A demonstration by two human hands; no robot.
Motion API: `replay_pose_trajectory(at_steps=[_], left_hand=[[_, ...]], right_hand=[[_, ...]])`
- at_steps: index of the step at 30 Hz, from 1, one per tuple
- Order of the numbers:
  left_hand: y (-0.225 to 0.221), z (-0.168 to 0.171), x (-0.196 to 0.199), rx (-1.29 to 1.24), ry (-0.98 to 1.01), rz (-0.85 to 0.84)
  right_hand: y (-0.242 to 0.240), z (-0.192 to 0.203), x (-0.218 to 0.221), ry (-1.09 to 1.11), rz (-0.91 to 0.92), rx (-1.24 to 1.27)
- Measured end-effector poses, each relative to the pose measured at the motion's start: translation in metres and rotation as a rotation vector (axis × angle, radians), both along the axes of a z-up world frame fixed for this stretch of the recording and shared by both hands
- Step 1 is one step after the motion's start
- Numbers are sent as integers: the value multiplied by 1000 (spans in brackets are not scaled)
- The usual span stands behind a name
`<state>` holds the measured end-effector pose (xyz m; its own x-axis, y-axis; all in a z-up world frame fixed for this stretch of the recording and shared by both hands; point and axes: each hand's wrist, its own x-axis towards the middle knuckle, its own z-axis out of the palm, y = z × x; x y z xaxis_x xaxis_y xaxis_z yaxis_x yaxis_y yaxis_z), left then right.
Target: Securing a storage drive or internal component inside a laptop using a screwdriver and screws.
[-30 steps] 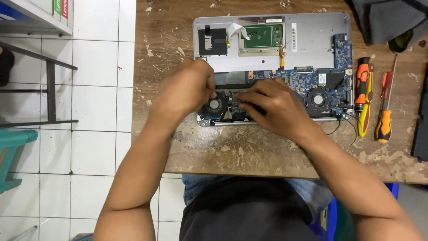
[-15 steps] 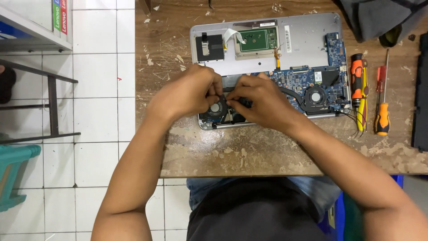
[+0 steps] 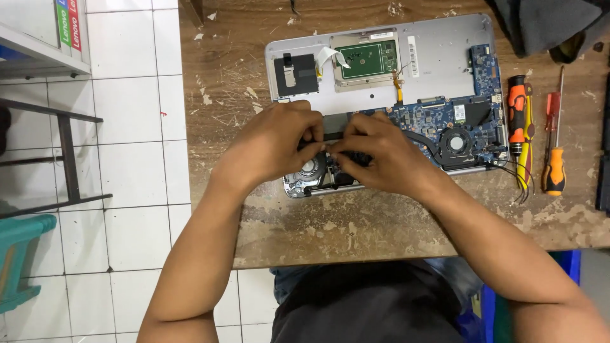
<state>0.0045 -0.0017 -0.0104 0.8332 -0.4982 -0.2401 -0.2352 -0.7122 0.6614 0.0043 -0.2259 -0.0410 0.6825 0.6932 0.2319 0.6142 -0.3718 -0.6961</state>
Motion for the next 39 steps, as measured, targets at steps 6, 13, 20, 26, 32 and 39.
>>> replay_pose_trajectory(at_steps=[6,13,20,26,32,39], left_hand=[[-1,-8,0,-1,12,12],[1,-8,1,-24,0,-3],[7,-7,-2,-82,0,20],[12,-9,-2,-120,-4,20],[12,-2,-7,-101,24,20],[11,2,-8,-75,72,7]], right_hand=[[0,-7,0,-3,-7,18],[4,-6,-2,-71,-26,10],[6,-9,-4,-117,-29,19],[6,-14,-6,-152,-36,26],[8,-14,-5,-235,-30,-10],[10,-15,-4,-283,-27,-57]])
